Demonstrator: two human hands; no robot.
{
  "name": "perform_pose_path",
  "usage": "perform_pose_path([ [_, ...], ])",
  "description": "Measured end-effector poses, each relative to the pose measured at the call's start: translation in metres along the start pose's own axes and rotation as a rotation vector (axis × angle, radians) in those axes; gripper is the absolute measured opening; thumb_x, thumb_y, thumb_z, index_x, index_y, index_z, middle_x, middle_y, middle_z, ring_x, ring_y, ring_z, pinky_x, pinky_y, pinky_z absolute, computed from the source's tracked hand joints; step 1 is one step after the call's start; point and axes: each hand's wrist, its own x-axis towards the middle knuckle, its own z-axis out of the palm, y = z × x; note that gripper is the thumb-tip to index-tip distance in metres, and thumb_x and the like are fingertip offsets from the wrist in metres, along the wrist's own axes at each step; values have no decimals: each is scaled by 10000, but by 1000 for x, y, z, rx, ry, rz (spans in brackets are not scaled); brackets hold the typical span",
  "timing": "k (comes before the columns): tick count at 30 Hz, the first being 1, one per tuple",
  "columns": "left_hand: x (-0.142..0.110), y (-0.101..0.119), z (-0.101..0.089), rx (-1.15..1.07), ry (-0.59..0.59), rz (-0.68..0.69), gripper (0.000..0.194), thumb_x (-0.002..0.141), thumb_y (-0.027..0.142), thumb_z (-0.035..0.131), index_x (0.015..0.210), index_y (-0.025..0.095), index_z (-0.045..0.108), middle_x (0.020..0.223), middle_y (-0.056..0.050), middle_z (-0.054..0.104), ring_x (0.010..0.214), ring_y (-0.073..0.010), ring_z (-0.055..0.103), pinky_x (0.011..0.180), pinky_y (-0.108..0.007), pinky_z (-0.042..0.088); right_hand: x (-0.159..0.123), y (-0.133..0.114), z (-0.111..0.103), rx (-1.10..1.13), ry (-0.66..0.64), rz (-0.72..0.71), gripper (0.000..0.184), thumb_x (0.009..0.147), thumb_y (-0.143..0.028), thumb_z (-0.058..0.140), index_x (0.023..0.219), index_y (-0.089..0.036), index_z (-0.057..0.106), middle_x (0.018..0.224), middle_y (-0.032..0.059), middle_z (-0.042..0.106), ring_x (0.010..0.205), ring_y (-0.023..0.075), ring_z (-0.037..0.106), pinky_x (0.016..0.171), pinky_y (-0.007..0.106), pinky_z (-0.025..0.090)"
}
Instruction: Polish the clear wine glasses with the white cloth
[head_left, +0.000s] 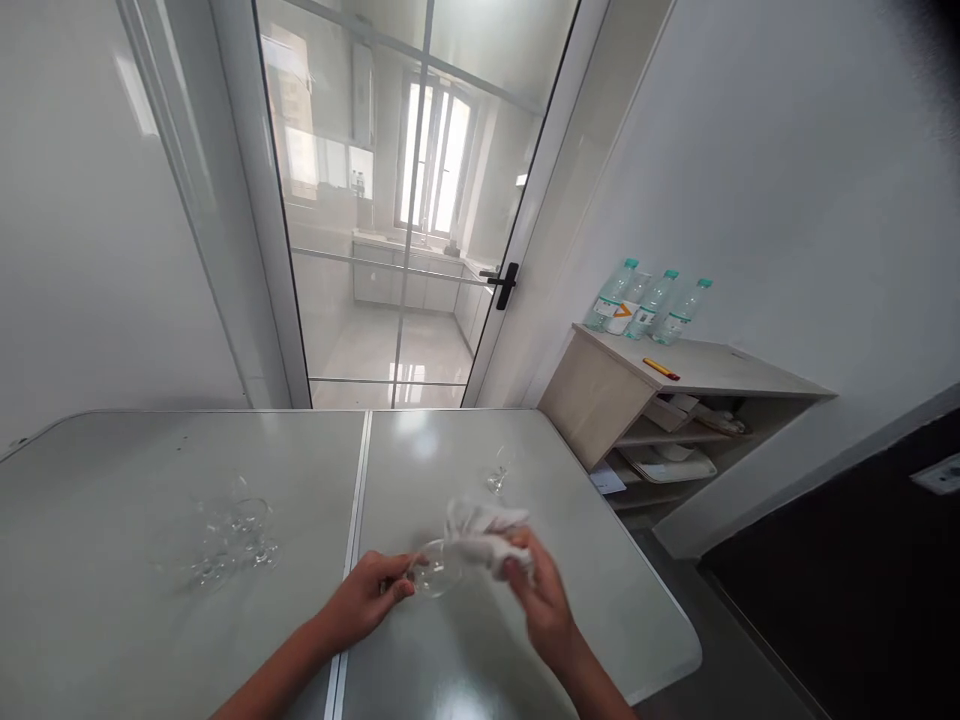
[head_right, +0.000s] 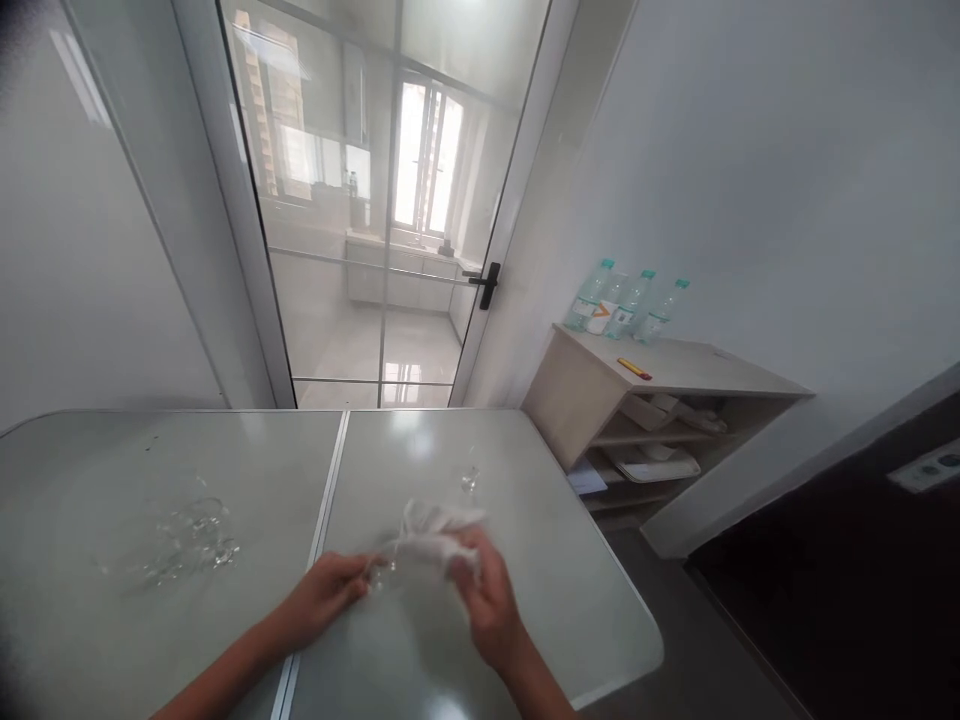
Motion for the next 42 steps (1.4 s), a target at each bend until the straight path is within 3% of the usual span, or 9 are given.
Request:
perform_pose_path([
  [3, 2, -3, -3, -61, 49, -31, 485, 1005, 529, 469, 1131, 155, 750, 655, 9, 613, 609, -123, 494, 650, -205, 419, 0, 15, 11, 404, 248, 70, 327, 1012, -538, 454, 1055, -249, 601, 1089, 71, 654, 981, 244, 589, 921, 384, 451],
  [8, -3, -3, 0, -77, -55, 26, 416, 969, 498, 536, 941, 152, 765, 707, -14, 651, 679, -155, 534, 657, -225, 440, -8, 24, 39, 527, -231, 202, 539, 993, -641, 386, 779, -197, 604, 1331, 141, 635, 1107, 290, 595, 962, 407, 446],
  [12, -5, -2, 3, 32, -79, 123, 207, 930, 292, 595, 819, 161, 712, 727, -18, 675, 680, -157, 585, 642, -234, 438, -8, 18, 40, 371, -305, 243, 337, 950, -489, 602, 1195, -258, 602, 1446, 116, 589, 1101, 244, 610, 908, 346, 463],
  [19, -5, 1, 8, 470, 109, 546, 158, 921, 134, 538, 780, 190, 583, 645, -20, 627, 576, -164, 560, 596, -300, 400, 12, 16, 43, -58, -426, 159, 324, 777, -133, 596, 1032, -220, 776, 952, 7, 750, 852, 176, 627, 782, 250, 426],
  [26, -1, 3, 2, 543, 96, 494, 158, 975, 189, 526, 1085, 138, 627, 665, -24, 643, 564, -156, 570, 598, -298, 419, 10, 49, 55, 275, -402, 653, 210, 731, -227, 613, 865, -133, 744, 678, -5, 621, 582, 114, 462, 555, 212, 346],
  [30, 0, 1, 4, 297, -71, 164, 241, 947, 235, 558, 723, 172, 621, 554, 20, 557, 516, -115, 502, 565, -243, 371, 11, 40, 44, 88, -332, 225, 299, 815, -139, 554, 1025, -176, 763, 978, 57, 737, 894, 193, 639, 826, 303, 478],
  [33, 1, 1, 4, 80, -246, -4, 262, 909, 209, 553, 662, 143, 610, 557, 39, 504, 535, -89, 459, 547, -203, 350, 16, 29, 33, -89, -590, -254, 343, 863, -79, 512, 996, -233, 787, 1121, 60, 755, 1192, 234, 603, 1069, 403, 399],
  [36, 2, 2, 4, -23, -305, -34, 249, 877, 177, 544, 638, 128, 595, 562, 46, 467, 535, -76, 427, 530, -192, 319, 19, 23, 29, -198, -738, -409, 396, 893, -80, 494, 1073, -286, 779, 1162, 40, 755, 1234, 237, 590, 1069, 418, 413],
  [42, -1, 1, 12, 249, 38, 249, 171, 915, 183, 572, 754, 184, 627, 648, -11, 632, 588, -133, 562, 599, -254, 359, 17, 28, 44, -53, -361, 206, 273, 820, -138, 559, 984, -198, 769, 842, 7, 726, 703, 153, 624, 691, 251, 464],
])
